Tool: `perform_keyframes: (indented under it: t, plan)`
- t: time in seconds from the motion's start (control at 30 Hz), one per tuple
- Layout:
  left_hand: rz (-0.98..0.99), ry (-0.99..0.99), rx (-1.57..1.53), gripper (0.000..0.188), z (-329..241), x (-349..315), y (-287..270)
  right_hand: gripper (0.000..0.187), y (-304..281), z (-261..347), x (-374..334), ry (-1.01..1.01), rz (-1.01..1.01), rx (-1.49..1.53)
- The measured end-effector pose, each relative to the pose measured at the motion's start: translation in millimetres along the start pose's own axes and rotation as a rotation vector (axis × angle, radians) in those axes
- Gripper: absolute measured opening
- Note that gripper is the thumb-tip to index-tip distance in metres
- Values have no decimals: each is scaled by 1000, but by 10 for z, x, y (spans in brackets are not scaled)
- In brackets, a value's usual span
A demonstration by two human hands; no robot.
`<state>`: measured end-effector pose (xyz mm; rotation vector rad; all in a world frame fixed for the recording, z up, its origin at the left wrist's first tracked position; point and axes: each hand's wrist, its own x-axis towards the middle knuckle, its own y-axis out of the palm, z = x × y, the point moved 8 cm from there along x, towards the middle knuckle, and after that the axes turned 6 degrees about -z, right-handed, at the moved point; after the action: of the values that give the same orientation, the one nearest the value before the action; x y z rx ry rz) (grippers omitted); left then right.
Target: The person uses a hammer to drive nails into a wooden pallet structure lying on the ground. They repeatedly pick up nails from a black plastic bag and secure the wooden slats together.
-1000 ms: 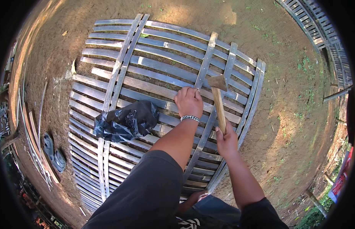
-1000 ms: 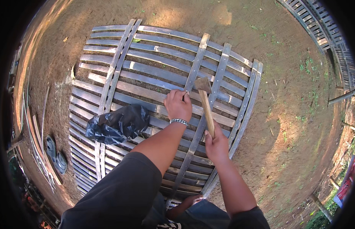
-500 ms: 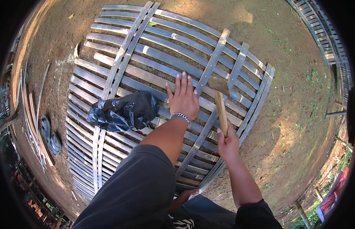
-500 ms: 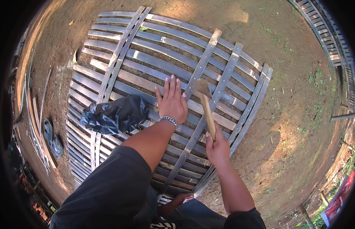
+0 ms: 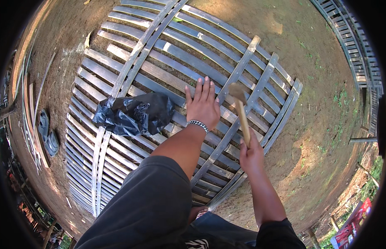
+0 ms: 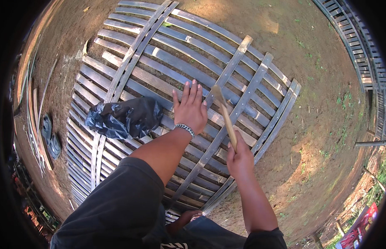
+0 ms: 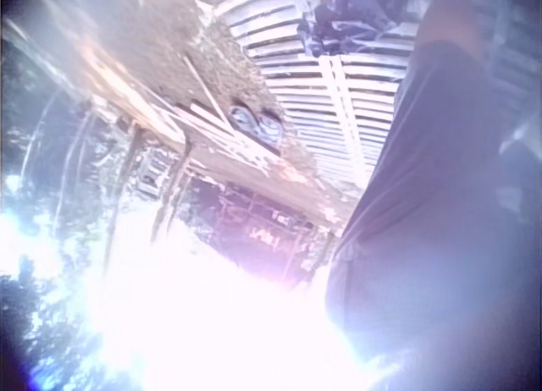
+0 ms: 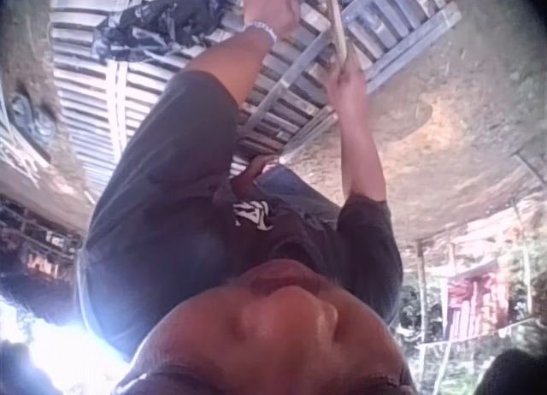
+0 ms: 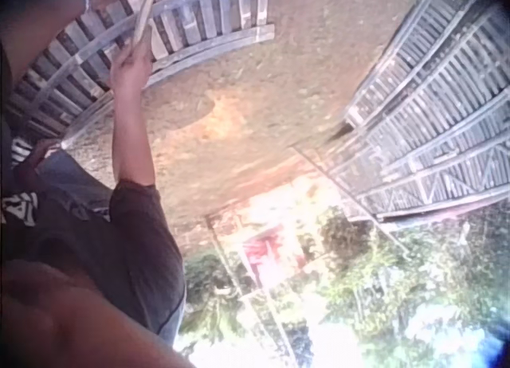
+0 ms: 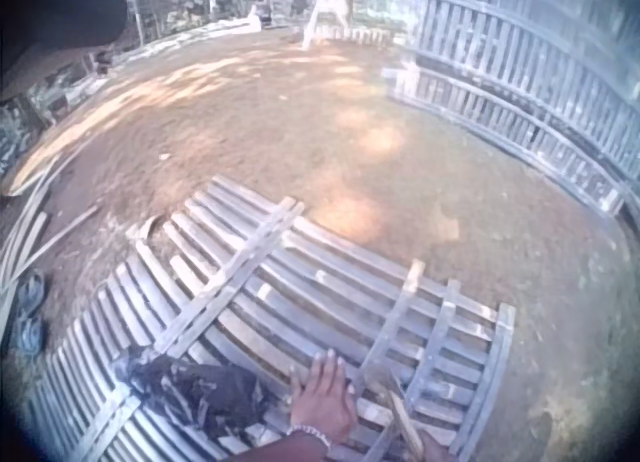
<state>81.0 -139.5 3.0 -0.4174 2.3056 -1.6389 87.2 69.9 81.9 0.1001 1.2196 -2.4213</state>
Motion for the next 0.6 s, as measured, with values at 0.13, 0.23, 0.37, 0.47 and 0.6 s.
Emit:
perform_keyframes:
  t: [0.13,0.23,0.37,0.47,0.6]
  plan:
    - [-37,3,16,62,17,20,-28,49,-190,209,-43,-137,-155,98]
    - [-22,4,5,62,-13,11,-16,49,-65,65,-42,-56,-65,-1]
    - [-35,0,8,62,13,73,-37,47,-62,142,68,-5,-38,-41]
    - [-41,0,-2,61,31,5,-6,47,-182,246,-23,-92,-181,115]
    - [-63,13,-30,61,-8,6,-24,49,-17,59,-34,-55,-118,-1]
